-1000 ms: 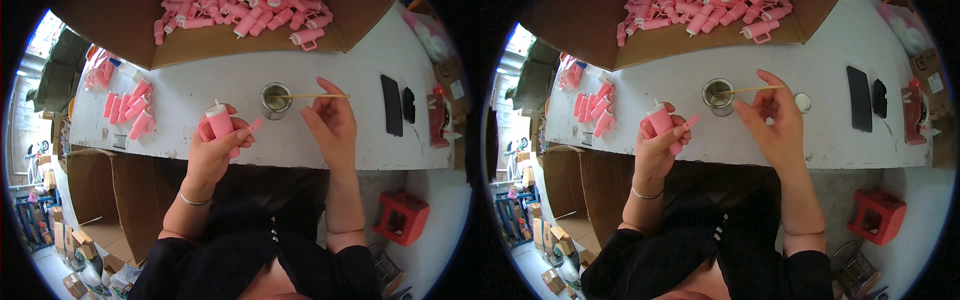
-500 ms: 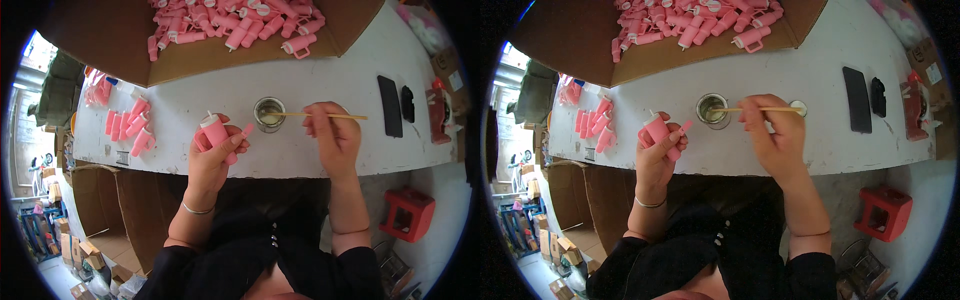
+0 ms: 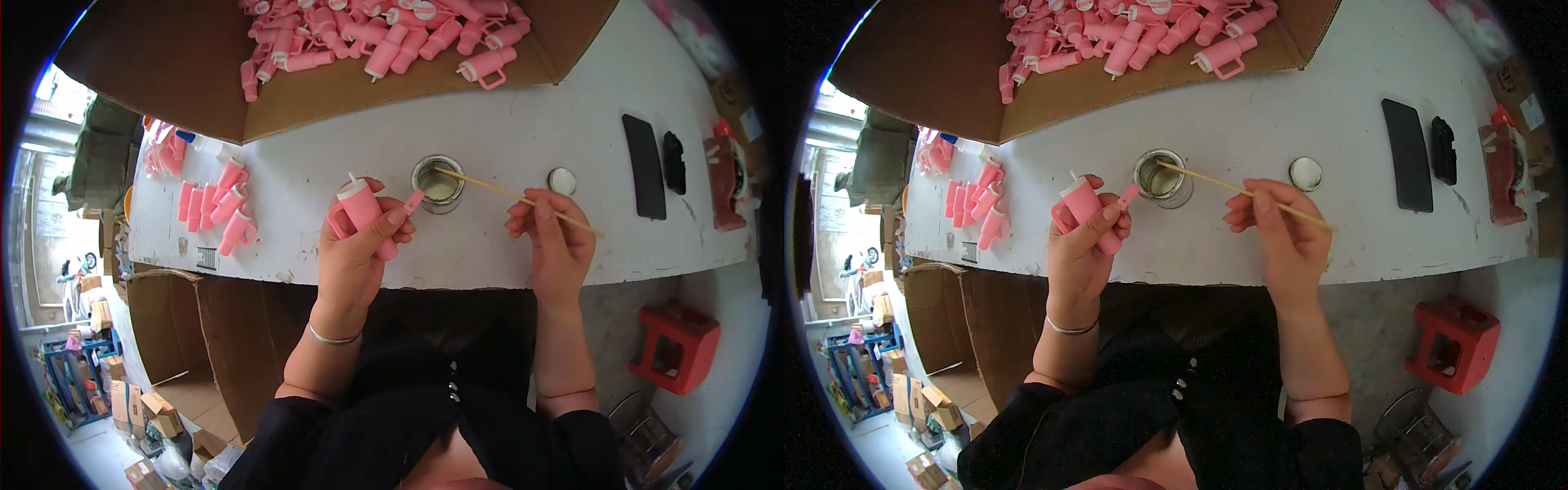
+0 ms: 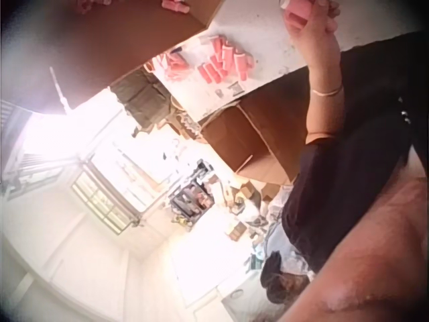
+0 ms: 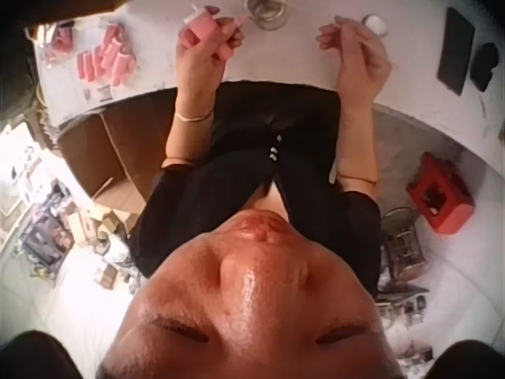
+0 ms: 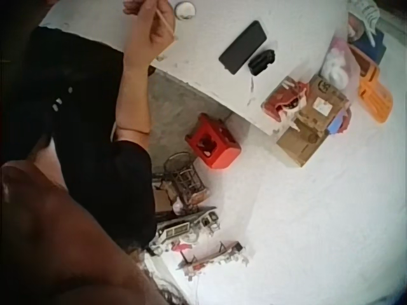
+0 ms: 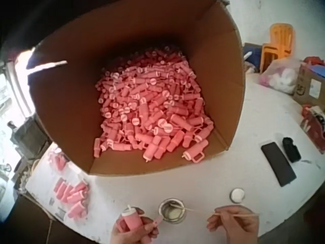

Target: The person applies glue from a can onto small plastic parts using a wooden stick and assembles toy bottles by attaching the pieces and caps by hand.

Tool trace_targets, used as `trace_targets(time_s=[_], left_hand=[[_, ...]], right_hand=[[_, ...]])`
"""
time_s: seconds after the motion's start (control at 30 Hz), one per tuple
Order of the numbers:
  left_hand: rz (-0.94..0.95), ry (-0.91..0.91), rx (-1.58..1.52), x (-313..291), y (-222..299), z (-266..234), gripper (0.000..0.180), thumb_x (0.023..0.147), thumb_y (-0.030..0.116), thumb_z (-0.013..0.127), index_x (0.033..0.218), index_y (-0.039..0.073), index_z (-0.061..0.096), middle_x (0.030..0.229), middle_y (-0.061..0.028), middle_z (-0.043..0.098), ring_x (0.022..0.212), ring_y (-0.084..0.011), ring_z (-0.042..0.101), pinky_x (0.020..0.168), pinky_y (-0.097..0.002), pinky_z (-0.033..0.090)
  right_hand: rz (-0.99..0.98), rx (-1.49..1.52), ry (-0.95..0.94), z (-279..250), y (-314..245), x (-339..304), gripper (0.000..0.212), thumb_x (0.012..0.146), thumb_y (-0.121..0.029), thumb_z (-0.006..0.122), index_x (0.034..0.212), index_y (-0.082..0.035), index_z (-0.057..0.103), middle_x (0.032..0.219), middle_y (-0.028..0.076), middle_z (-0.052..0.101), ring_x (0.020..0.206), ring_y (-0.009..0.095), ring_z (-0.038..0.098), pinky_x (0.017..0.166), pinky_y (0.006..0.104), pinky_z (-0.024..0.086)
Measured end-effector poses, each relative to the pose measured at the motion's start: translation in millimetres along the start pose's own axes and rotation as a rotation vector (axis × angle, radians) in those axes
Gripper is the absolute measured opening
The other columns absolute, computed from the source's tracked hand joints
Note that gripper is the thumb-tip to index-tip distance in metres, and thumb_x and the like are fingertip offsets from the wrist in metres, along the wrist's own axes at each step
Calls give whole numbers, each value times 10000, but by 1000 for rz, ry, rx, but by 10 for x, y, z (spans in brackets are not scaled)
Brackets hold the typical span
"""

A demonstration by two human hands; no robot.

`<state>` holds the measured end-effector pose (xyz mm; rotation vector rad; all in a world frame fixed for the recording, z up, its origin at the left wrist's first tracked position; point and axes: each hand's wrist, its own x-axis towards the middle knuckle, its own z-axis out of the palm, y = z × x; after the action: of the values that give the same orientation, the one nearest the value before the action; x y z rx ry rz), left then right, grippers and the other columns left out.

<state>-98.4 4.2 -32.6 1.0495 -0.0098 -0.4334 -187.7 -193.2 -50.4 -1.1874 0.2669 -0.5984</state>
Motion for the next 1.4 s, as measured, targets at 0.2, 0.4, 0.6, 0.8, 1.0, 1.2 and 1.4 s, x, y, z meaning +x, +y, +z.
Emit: trace_targets(time_s=[0.2, 0.4, 0.6, 0.8, 1.0, 1.2, 1.4], left_hand=[[12, 21, 36, 17, -20, 46, 325, 863, -14, 622, 1152, 10, 475, 864, -104, 626, 752, -189, 581, 679, -295, 453], [-12, 31, 4, 40, -45, 53, 325, 867, -11, 624, 1155, 15, 476, 873, -107, 630, 755, -183, 580, 690, -287, 460], [-34, 19, -35, 50, -49, 47, 317, 871, -12, 622, 1152, 20, 477, 930, -133, 646, 763, -181, 580, 691, -279, 465], [-69, 9, -95, 61, -41, 49, 310, 880, -17, 607, 1159, 25, 478, 1008, -160, 634, 763, -171, 579, 674, -267, 479], [-124, 0, -175, 53, -46, 18, 301, 887, -25, 591, 1162, 34, 481, 1062, -179, 617, 769, -165, 570, 672, -263, 486], [-140, -5, -215, 54, -39, 13, 305, 889, -20, 591, 1169, 41, 487, 1066, -179, 609, 768, -164, 568, 673, -264, 488], [-136, 2, -216, 53, -32, 25, 311, 889, -18, 591, 1176, 38, 484, 1045, -174, 610, 770, -166, 571, 674, -265, 489]], right_hand=[[-347, -237, -236, -66, -62, -128, 156, 915, 15, 523, 1019, 78, 621, 859, 168, 659, 712, 212, 641, 661, 304, 532], [-539, -318, -344, -72, -69, -182, 161, 842, 94, 564, 979, 68, 644, 829, 165, 671, 713, 219, 654, 633, 299, 538], [-615, -401, -370, -47, -66, -191, 183, 799, 116, 601, 958, 49, 663, 830, 157, 672, 693, 224, 645, 622, 294, 524], [-632, -410, -366, -34, -30, -188, 182, 789, 112, 624, 953, 48, 667, 836, 158, 670, 695, 225, 646, 622, 290, 522], [-637, -429, -355, -47, -22, -183, 190, 777, 121, 629, 950, 51, 668, 839, 166, 666, 691, 231, 645, 622, 289, 522], [-689, -448, -396, -32, -11, -164, 204, 762, 119, 644, 953, 50, 670, 842, 168, 660, 691, 241, 645, 619, 298, 525], [-703, -446, -407, -30, -18, -160, 217, 745, 116, 664, 950, 47, 670, 849, 167, 661, 699, 247, 648, 615, 305, 529]])
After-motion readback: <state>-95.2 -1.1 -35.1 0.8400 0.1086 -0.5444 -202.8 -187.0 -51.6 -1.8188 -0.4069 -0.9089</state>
